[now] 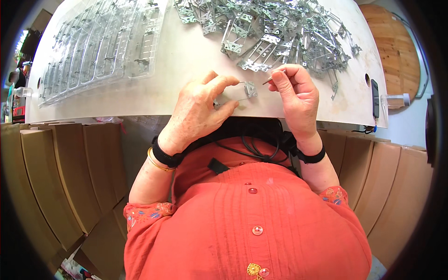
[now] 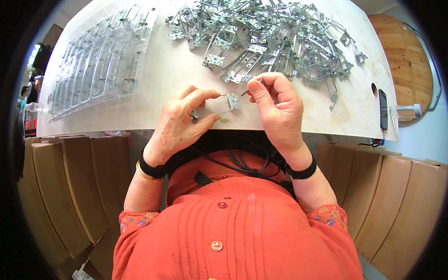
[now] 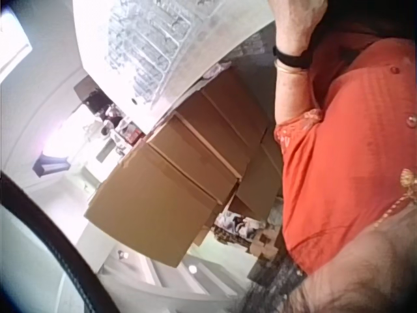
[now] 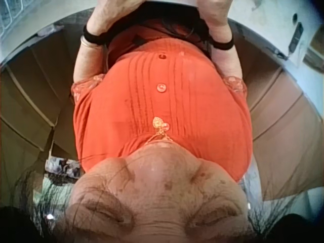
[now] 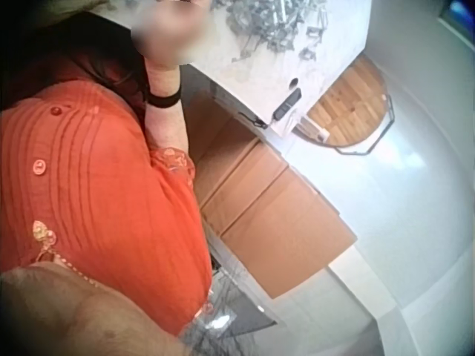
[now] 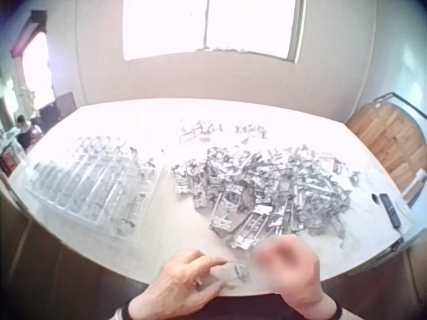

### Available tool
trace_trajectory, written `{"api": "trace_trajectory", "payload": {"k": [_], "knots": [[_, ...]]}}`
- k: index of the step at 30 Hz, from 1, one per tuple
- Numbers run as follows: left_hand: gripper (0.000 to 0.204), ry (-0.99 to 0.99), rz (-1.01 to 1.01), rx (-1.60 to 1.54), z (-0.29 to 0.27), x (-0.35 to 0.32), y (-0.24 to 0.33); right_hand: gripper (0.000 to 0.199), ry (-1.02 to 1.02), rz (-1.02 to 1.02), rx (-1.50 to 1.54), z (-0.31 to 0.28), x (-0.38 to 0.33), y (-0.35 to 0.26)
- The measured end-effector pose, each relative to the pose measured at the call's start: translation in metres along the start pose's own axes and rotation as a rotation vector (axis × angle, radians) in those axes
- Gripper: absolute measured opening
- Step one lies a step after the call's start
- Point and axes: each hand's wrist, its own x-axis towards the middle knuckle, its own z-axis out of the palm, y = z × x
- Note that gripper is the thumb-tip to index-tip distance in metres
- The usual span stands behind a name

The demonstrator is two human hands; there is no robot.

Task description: The person assembles small metal brackets by hand, inserting a thin metal rod into the holes of two bracket pieces. They place the assembled units into a clear plastic tray on the table. The process is repeated continuously with parts from a large pile on the table.

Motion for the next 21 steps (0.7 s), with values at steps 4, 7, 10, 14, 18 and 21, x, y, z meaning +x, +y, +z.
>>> {"api": "trace_trajectory", "payload": {"k": [4,7,10,14,18,21], "knots": [[0.041,0.002,0.015,0.015,0.0,0.0,0.0,0.015,-0.011,0.016,0.089,-0.001,0.006,-0.022],[0.042,0.012,0.032,0.033,0.0,-0.002,-0.001,0.015,-0.025,0.02,0.117,0.002,0.01,-0.032],[0.042,0.047,0.057,0.051,0.0,-0.002,0.0,0.015,-0.039,0.017,0.138,0.005,0.014,-0.034],[0.043,0.079,0.04,0.105,-0.007,-0.003,0.0,0.015,-0.056,0.026,0.128,0.009,0.019,-0.031],[0.042,0.122,0.023,0.129,-0.011,-0.003,-0.004,0.015,-0.078,0.067,0.121,0.014,0.022,-0.024],[0.043,0.135,0.029,0.126,-0.012,-0.002,-0.004,0.015,-0.106,0.116,0.097,0.012,0.017,-0.017]]}}
